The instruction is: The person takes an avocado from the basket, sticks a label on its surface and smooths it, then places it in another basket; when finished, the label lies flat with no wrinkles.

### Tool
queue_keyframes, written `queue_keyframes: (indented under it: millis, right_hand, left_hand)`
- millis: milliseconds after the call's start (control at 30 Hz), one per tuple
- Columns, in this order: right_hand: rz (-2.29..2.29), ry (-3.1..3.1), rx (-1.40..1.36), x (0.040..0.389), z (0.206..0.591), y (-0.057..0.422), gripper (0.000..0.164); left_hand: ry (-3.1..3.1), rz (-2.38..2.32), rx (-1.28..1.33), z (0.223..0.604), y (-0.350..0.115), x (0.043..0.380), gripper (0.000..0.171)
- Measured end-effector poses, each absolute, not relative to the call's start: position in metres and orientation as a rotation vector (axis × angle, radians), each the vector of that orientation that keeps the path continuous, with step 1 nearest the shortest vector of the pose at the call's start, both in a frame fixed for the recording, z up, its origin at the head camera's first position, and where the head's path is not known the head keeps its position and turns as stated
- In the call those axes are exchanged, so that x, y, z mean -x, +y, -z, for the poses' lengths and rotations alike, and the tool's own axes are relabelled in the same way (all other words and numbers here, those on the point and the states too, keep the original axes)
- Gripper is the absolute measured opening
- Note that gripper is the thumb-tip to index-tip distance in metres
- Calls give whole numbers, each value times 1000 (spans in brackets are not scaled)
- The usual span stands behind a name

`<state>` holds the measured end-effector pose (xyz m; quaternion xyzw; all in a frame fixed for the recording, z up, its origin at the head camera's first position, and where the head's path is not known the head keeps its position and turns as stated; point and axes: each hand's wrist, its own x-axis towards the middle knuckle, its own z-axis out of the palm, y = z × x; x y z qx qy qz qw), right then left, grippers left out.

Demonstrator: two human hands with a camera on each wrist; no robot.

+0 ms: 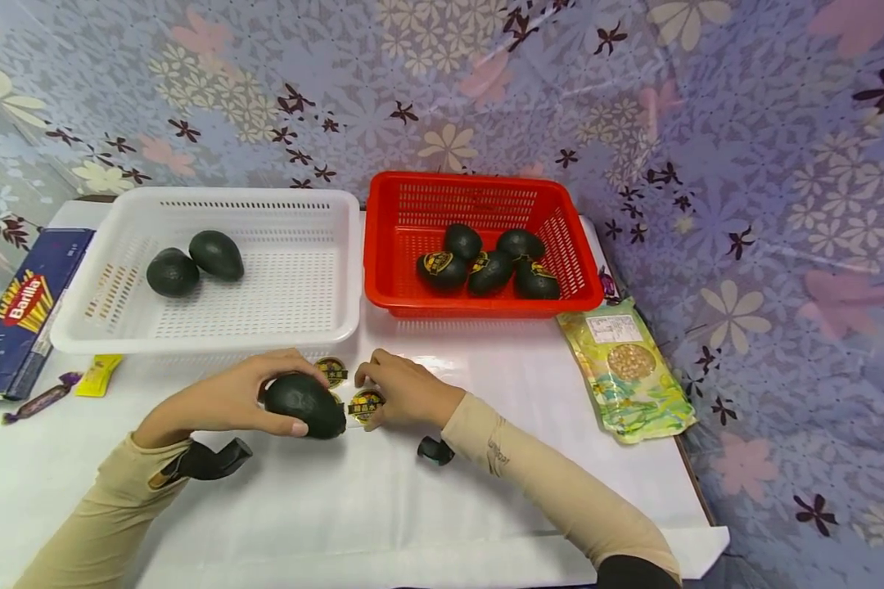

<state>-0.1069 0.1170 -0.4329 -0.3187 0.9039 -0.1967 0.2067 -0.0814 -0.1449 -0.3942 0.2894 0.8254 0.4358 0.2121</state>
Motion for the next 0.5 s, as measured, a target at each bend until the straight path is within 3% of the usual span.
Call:
queue_keyframes:
  millis: [233, 500]
  right_hand:
    - [581, 2531, 875, 107, 439, 115, 45]
    - [580, 2532, 855, 106, 440, 116, 41]
  left_hand:
    - [2346, -1187, -600, 421, -137, 83, 44]
    - [2349, -1113, -368, 434, -135, 92, 57]
